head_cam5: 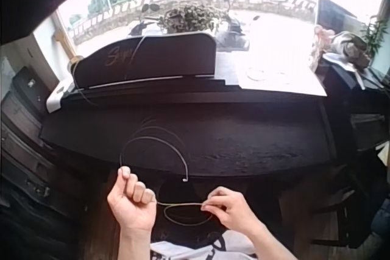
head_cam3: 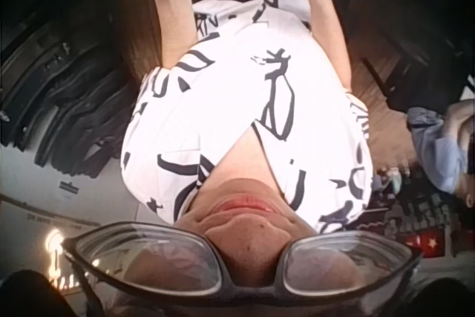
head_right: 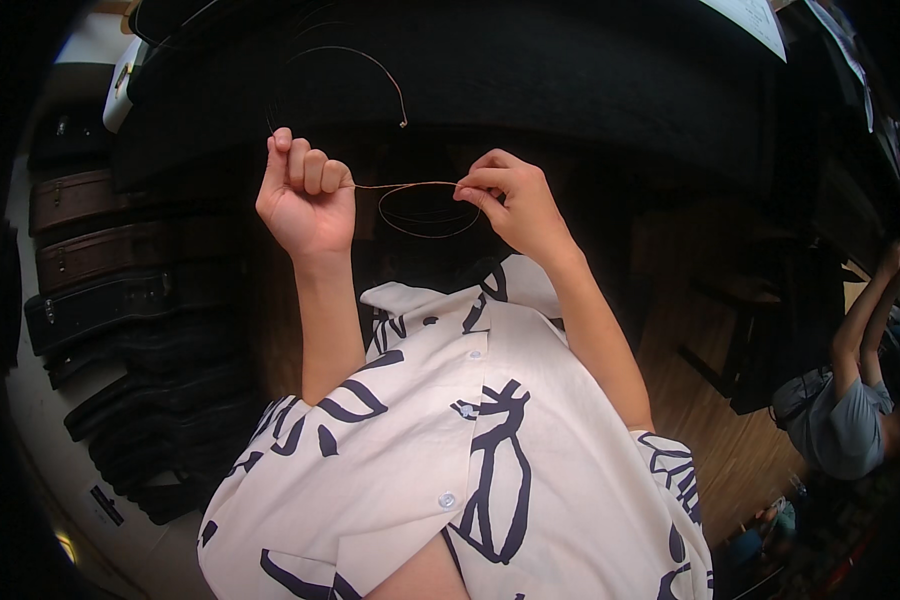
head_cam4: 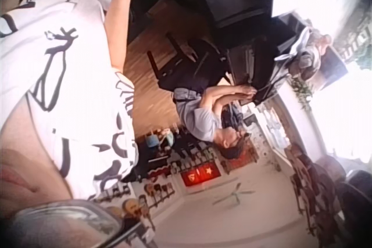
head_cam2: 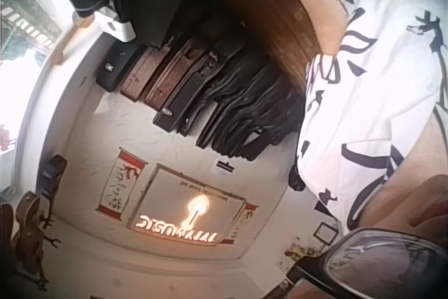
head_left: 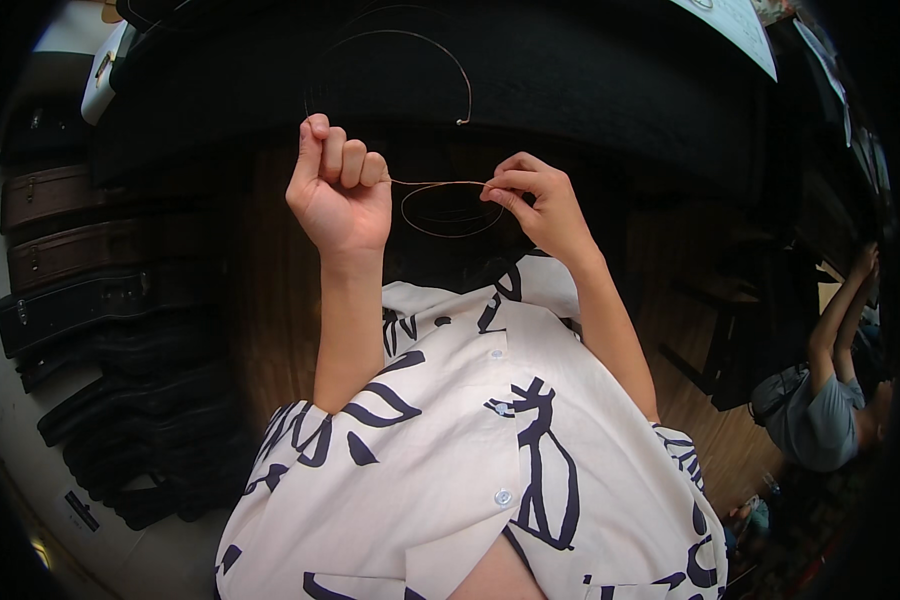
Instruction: The person shapes thin metal wire into circular rings by hand. They repeatedly bend and close the wire, then place the finished rings on a white paper on the counter. The process is repeated for multiple rings.
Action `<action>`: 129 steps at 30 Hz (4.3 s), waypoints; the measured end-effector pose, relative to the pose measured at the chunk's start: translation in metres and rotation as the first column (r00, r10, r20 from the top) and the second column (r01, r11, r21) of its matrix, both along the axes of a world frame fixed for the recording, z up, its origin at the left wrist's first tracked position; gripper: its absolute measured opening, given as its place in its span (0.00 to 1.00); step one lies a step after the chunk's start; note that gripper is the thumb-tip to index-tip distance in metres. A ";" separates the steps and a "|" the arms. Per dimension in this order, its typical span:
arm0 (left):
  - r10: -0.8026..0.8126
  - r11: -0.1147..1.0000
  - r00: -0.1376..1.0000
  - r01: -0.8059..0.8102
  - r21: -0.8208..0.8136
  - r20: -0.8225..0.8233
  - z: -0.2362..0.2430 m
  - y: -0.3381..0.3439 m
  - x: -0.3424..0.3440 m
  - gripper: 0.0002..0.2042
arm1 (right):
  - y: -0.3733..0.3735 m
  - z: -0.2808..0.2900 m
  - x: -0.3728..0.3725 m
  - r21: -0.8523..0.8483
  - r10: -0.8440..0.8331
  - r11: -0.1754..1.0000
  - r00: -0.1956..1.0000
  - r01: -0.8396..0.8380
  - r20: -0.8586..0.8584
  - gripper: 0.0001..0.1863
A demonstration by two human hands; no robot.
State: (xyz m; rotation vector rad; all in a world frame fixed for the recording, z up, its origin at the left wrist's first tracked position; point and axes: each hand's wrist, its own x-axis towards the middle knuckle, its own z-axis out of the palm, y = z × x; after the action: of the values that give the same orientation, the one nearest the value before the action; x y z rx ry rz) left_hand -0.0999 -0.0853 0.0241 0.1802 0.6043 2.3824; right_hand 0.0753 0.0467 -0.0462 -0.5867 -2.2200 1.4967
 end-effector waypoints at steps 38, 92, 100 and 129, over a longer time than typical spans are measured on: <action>0.124 0.956 0.846 -0.243 -0.167 -0.519 -0.003 -0.029 -0.016 0.09 | 0.015 0.039 0.009 0.152 -0.195 0.968 0.979 0.202 -0.060 0.12; -0.650 0.622 0.721 0.686 -0.379 0.239 -0.057 0.009 0.050 0.08 | 0.018 0.081 0.057 -0.518 -0.048 0.828 0.894 -0.214 -0.446 0.24; -0.585 0.749 0.805 0.490 -0.446 -0.098 -0.032 0.016 0.069 0.08 | -0.003 0.081 0.048 -0.460 0.067 0.829 0.874 -0.316 -0.481 0.25; -0.629 0.767 0.137 -0.055 -0.640 -0.765 -0.008 0.015 0.056 0.07 | 0.028 0.067 0.072 -0.454 0.079 0.886 0.996 -0.094 -0.052 0.12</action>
State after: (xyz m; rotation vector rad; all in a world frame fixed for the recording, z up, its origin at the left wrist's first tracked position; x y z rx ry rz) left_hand -0.0437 -0.0701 0.0162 1.5283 1.6124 1.2417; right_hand 0.1476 0.0743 0.0209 -0.5989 -1.8887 2.0829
